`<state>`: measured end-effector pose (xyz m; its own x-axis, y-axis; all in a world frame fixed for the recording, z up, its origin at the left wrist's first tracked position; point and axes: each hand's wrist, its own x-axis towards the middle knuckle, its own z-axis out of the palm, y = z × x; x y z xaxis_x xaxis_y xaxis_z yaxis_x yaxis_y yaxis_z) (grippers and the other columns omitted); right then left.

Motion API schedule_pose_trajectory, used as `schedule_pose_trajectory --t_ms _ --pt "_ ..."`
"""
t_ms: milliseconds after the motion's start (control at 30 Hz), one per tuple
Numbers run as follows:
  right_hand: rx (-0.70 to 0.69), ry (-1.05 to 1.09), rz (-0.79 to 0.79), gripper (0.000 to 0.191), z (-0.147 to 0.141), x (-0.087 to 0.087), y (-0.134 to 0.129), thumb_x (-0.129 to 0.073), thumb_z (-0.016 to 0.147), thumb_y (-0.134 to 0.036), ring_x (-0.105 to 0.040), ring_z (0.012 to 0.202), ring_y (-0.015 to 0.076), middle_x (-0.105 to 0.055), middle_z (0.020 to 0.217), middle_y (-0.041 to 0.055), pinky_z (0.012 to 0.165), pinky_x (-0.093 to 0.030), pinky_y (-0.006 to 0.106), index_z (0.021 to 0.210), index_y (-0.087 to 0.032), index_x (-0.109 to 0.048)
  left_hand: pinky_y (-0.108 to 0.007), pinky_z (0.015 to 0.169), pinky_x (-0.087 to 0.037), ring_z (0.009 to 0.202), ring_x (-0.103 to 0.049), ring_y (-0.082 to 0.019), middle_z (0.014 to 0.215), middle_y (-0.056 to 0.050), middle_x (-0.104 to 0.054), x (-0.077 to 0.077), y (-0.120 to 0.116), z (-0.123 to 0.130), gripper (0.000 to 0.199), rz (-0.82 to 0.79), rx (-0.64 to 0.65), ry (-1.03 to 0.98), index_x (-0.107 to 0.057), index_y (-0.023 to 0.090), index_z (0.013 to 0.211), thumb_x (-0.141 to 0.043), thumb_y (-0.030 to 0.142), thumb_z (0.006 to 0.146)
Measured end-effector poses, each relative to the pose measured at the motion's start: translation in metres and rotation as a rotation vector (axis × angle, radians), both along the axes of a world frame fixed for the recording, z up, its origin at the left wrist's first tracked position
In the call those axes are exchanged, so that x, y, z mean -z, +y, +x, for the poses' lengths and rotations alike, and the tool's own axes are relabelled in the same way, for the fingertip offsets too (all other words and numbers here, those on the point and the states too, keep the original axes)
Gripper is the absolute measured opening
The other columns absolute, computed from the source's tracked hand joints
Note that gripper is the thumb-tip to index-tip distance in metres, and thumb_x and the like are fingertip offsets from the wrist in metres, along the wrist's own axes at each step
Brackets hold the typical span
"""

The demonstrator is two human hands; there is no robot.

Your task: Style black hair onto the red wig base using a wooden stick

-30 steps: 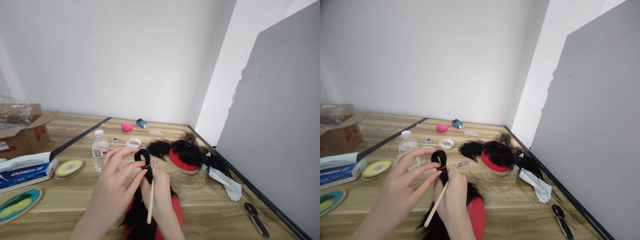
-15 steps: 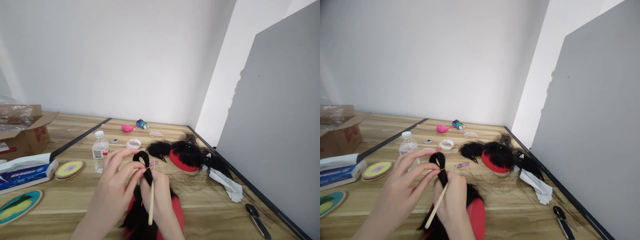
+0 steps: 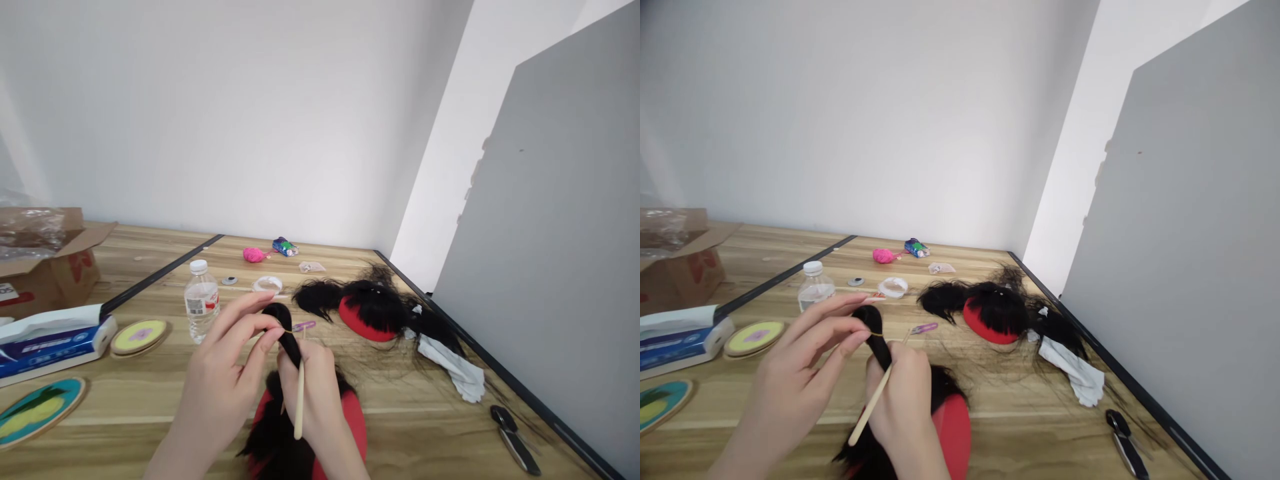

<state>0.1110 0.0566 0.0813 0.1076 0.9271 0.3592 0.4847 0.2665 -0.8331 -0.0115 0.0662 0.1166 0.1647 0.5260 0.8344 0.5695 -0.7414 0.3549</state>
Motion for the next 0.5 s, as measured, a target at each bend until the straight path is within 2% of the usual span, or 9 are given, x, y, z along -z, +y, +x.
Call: schedule_pose_trajectory --t_ms 167,367,500 --pt "0.0 0.009 -0.033 0.024 -0.0017 0.0026 0.0009 -0.041 0.081 -0.021 -0.048 0.045 0.0145 -0.043 0.05 -0.0017 0.046 -0.027 0.023 0.057 -0.021 -0.04 -0.026 0.096 -0.043 0.11 -0.058 -0.016 0.113 -0.002 -0.063 0.0029 0.0003 0.0025 0.009 0.074 -0.077 -0.001 -0.061 0.023 0.092 -0.052 0.021 0.091" --pt "0.011 -0.019 -0.018 0.022 -0.0016 -0.0011 0.0017 -0.043 0.076 -0.016 -0.041 0.049 0.0122 -0.042 0.052 -0.0028 0.052 -0.03 0.023 0.055 -0.02 -0.041 -0.029 0.097 -0.042 0.103 -0.059 -0.017 0.103 -0.005 -0.065 0.0045 0.0027 0.0061 0.009 0.209 -0.135 0.045 -0.06 0.018 0.095 -0.053 0.016 0.091" --pt "-0.004 -0.005 -0.041 0.023 -0.0012 -0.0049 -0.0001 -0.042 0.076 -0.016 -0.04 0.048 0.0117 -0.04 0.05 -0.003 0.051 -0.028 0.023 0.054 -0.02 -0.039 -0.03 0.096 -0.043 0.101 -0.06 -0.017 0.103 -0.004 -0.066 0.0057 0.0046 0.0045 0.008 0.207 -0.136 0.033 -0.061 0.02 0.095 -0.055 0.017 0.09"
